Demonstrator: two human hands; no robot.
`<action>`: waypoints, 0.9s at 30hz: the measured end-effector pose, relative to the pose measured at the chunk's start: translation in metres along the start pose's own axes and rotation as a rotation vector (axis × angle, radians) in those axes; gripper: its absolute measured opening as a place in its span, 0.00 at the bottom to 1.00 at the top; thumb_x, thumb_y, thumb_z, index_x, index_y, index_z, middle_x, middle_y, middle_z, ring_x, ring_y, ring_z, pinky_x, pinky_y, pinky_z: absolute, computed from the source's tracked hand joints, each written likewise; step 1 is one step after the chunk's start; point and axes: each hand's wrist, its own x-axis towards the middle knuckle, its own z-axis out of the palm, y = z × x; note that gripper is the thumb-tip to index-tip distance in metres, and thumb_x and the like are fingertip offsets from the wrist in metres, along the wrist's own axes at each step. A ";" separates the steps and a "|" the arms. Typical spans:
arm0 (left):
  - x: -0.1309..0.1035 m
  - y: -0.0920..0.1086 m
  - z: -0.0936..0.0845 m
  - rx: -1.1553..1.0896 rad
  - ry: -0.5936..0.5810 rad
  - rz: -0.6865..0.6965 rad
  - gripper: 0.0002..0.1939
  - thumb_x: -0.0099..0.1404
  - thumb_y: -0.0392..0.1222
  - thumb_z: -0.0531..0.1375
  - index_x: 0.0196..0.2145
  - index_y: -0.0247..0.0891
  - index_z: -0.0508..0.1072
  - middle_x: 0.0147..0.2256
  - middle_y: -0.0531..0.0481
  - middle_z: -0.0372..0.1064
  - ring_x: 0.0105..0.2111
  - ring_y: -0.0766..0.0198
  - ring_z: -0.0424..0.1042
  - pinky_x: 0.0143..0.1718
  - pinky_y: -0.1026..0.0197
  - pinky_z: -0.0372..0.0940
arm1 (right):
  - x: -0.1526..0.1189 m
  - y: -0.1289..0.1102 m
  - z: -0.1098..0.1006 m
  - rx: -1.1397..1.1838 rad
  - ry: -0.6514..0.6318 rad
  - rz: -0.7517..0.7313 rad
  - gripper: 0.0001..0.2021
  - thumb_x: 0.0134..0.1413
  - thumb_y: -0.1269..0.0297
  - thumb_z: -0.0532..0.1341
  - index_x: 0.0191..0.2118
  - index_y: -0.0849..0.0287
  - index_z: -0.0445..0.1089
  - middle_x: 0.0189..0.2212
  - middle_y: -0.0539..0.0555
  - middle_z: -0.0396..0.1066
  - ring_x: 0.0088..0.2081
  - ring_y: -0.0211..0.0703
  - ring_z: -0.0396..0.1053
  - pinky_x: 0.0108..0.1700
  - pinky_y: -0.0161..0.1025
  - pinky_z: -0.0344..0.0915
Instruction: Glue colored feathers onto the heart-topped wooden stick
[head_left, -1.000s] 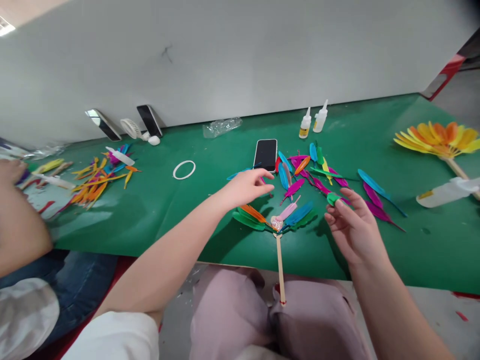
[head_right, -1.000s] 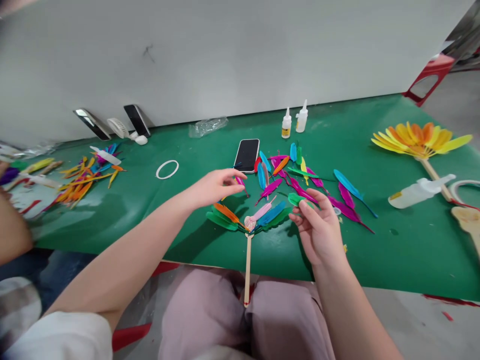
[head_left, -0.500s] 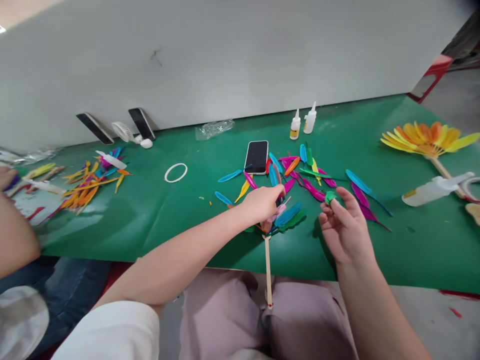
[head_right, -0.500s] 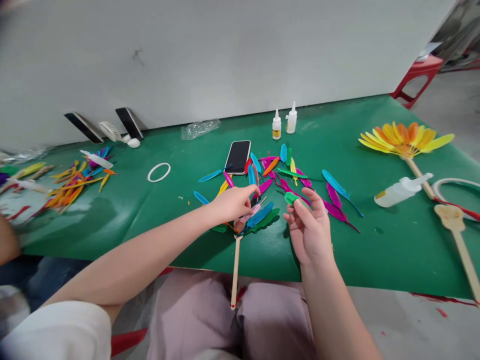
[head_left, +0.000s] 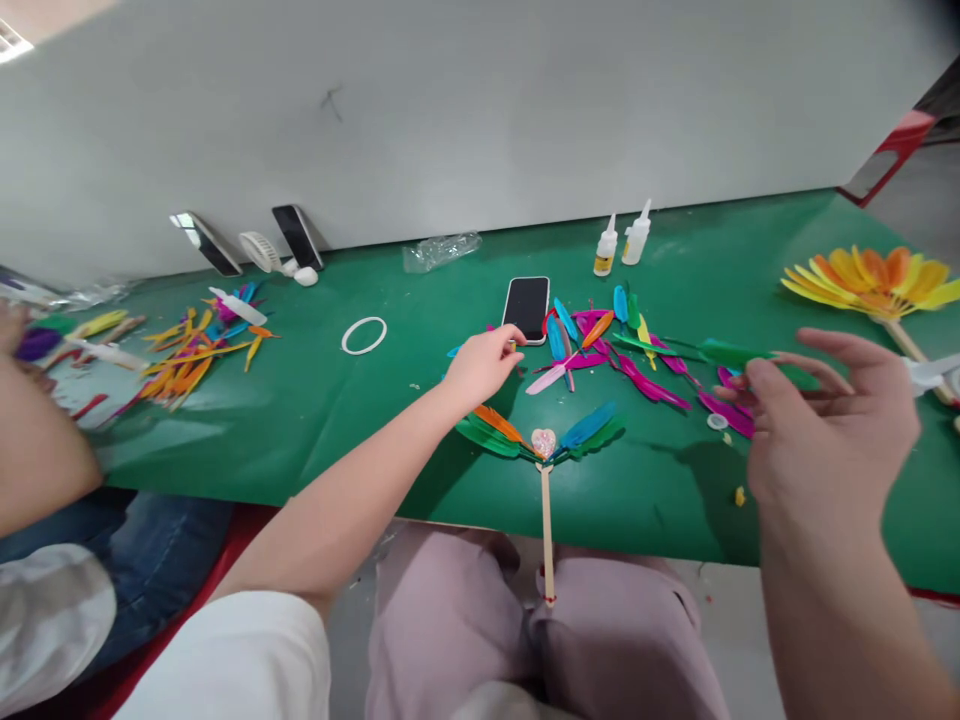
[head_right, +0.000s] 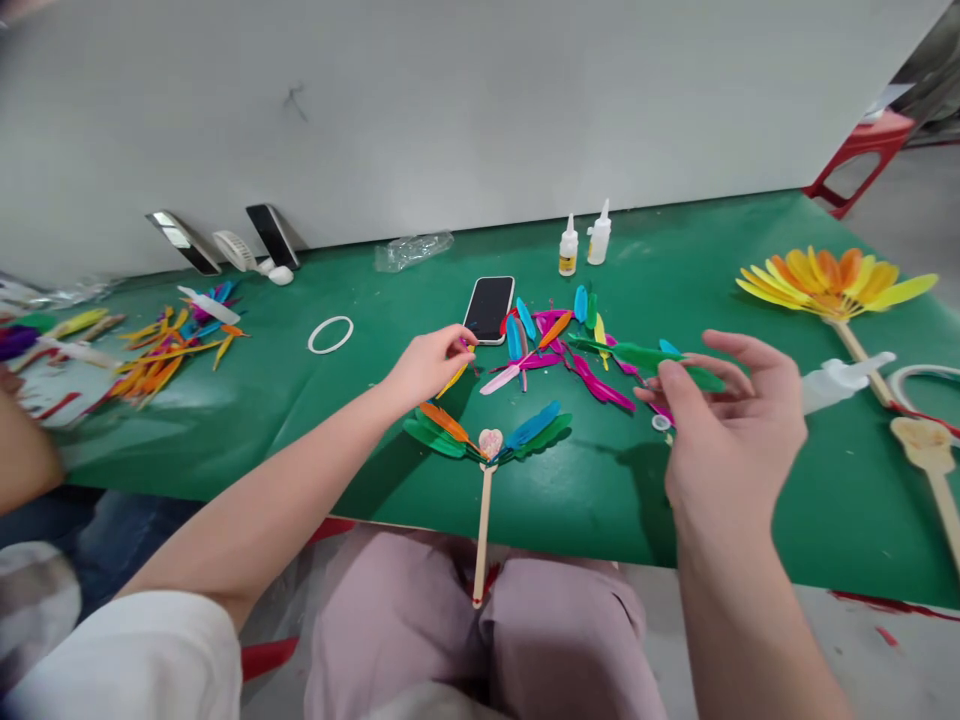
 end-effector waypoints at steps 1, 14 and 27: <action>-0.007 -0.004 -0.007 -0.043 0.042 -0.014 0.06 0.59 0.37 0.56 0.36 0.40 0.70 0.29 0.53 0.70 0.30 0.66 0.68 0.31 0.63 0.59 | 0.001 -0.002 0.001 -0.064 -0.069 0.004 0.18 0.42 0.63 0.66 0.42 0.49 0.66 0.32 0.49 0.67 0.25 0.36 0.68 0.28 0.39 0.70; -0.137 0.012 0.021 -0.130 0.548 0.025 0.09 0.60 0.31 0.55 0.38 0.39 0.70 0.36 0.50 0.69 0.39 0.63 0.66 0.43 0.58 0.62 | 0.015 0.017 0.051 -0.554 -1.133 0.099 0.18 0.46 0.60 0.60 0.46 0.51 0.61 0.31 0.49 0.70 0.32 0.40 0.68 0.31 0.37 0.63; -0.151 0.027 0.054 0.002 0.437 0.139 0.13 0.58 0.27 0.55 0.35 0.40 0.73 0.32 0.48 0.66 0.39 0.60 0.63 0.40 0.55 0.61 | 0.013 0.035 0.055 -0.539 -1.178 0.028 0.22 0.46 0.62 0.61 0.49 0.50 0.60 0.33 0.50 0.70 0.35 0.43 0.69 0.36 0.40 0.63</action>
